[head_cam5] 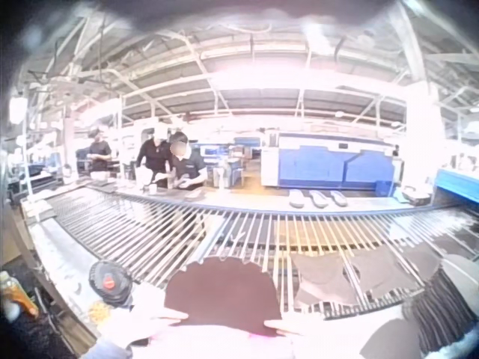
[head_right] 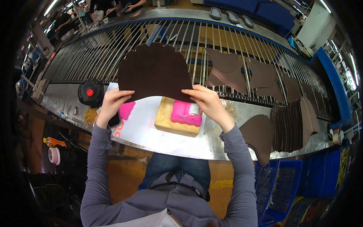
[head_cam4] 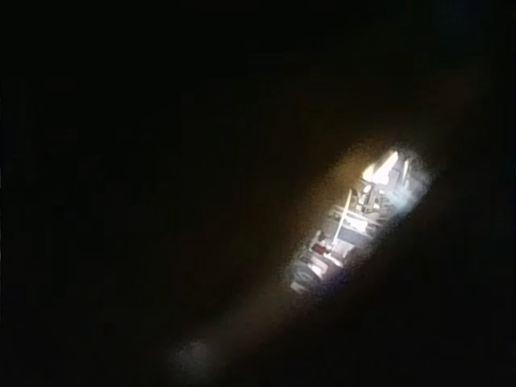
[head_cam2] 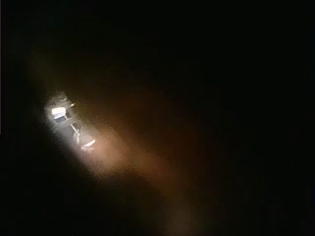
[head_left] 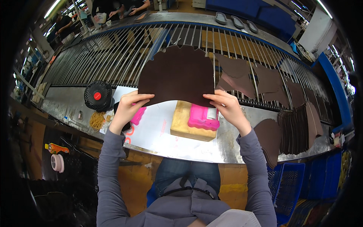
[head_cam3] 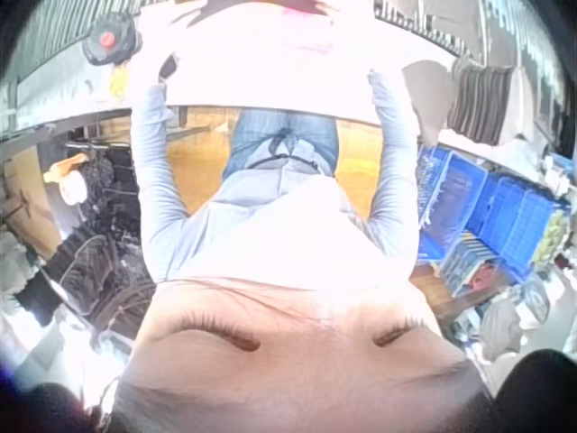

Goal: The person repeatedly rubs dark brown cutout pieces against a pink block mounted on a wooden base, then places each piece onto a metal grate conveyor. The action is performed one at a time in a continuous loop.

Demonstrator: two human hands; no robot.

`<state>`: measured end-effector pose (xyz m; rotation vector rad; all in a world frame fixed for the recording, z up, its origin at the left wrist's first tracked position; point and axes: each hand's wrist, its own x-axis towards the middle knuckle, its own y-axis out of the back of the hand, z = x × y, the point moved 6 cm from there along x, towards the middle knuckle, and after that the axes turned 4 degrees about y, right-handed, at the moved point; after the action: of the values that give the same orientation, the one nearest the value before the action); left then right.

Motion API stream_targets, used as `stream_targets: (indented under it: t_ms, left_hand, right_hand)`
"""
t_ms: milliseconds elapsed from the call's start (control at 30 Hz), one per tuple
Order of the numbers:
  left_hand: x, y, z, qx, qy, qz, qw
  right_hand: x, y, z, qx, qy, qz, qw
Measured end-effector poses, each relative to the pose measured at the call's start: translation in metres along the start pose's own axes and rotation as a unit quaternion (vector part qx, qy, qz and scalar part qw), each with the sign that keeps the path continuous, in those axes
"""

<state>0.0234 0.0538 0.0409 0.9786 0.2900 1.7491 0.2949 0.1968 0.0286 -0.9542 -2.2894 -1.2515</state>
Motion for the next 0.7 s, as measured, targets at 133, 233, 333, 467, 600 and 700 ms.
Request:
stream_targets:
  t_ms: [133, 233, 333, 467, 600, 700]
  left_hand:
    - [-0.002, 0.003, -0.004, 0.002, -0.012, 0.008, 1.000]
    - [-0.004, 0.000, -0.008, -0.005, 0.000, 0.000, 1.000]
    - [-0.004, -0.005, -0.010, -0.007, 0.019, -0.016, 1.000]
    - [0.001, -0.020, -0.006, -0.036, 0.017, -0.019, 0.999]
    - [0.009, -0.044, -0.002, -0.071, 0.005, -0.047, 0.996]
    - [0.020, -0.067, 0.006, -0.095, 0.002, -0.096, 0.991]
  right_hand:
    - [0.002, -0.009, 0.003, -0.003, 0.023, 0.015, 1.000]
    - [0.001, -0.010, 0.004, -0.024, 0.027, 0.025, 0.999]
    - [-0.004, -0.007, 0.005, -0.026, -0.015, -0.013, 0.999]
    - [-0.017, 0.005, 0.004, -0.037, -0.027, -0.003, 0.999]
    - [-0.038, 0.021, 0.003, -0.065, -0.013, 0.036, 0.997]
    - [-0.064, 0.030, 0.010, -0.083, -0.024, 0.078, 0.993]
